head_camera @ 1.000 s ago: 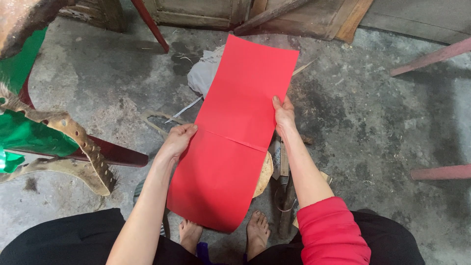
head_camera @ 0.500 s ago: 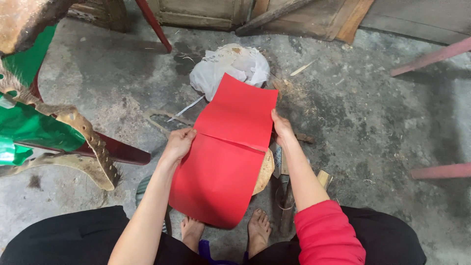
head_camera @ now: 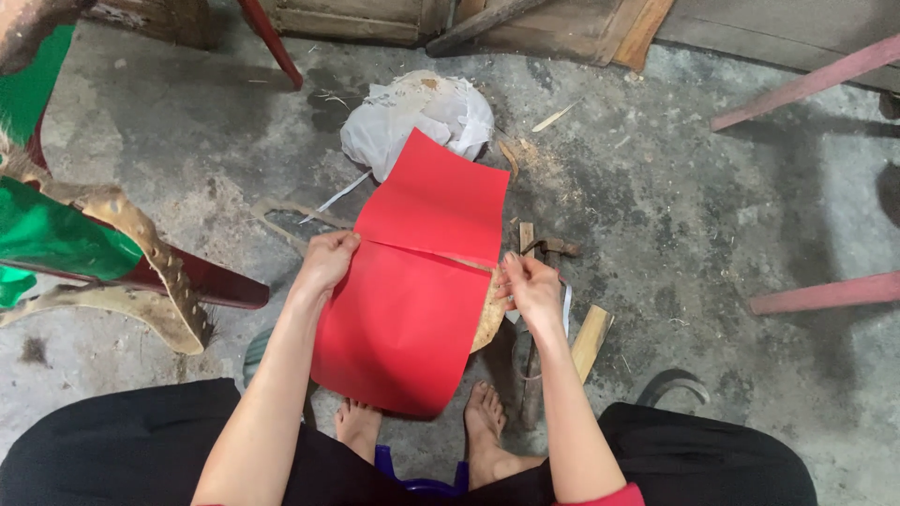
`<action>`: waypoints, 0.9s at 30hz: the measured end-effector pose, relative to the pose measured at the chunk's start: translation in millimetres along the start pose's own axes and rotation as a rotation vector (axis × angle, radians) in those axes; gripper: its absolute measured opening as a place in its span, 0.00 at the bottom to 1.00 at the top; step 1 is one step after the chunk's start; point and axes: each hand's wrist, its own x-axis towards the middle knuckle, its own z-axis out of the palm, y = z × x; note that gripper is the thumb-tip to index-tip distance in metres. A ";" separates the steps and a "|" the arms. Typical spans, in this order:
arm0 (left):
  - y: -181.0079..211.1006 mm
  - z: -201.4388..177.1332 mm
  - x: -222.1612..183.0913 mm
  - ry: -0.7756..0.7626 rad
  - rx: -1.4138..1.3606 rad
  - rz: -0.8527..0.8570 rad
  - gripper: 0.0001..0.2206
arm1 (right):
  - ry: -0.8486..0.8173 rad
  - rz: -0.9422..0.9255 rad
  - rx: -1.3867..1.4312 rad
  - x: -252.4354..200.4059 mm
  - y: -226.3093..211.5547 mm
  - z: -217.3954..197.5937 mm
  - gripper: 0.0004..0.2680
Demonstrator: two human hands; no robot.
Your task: The person measures and folds sections of red fabric, using a measuring tape and marking a line by hand.
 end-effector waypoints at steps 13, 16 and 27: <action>-9.9 -3.9 2.9 -0.010 -0.029 -0.022 0.10 | -0.092 0.133 0.149 13.7 31.7 17.2 0.10; -12.3 -6.8 3.2 -0.008 -0.032 -0.033 0.10 | -0.054 0.092 0.103 5.9 28.4 21.0 0.09; 65.1 -7.4 -51.9 -0.039 -0.048 -0.071 0.10 | 0.156 0.023 -0.480 -32.8 -25.7 26.1 0.07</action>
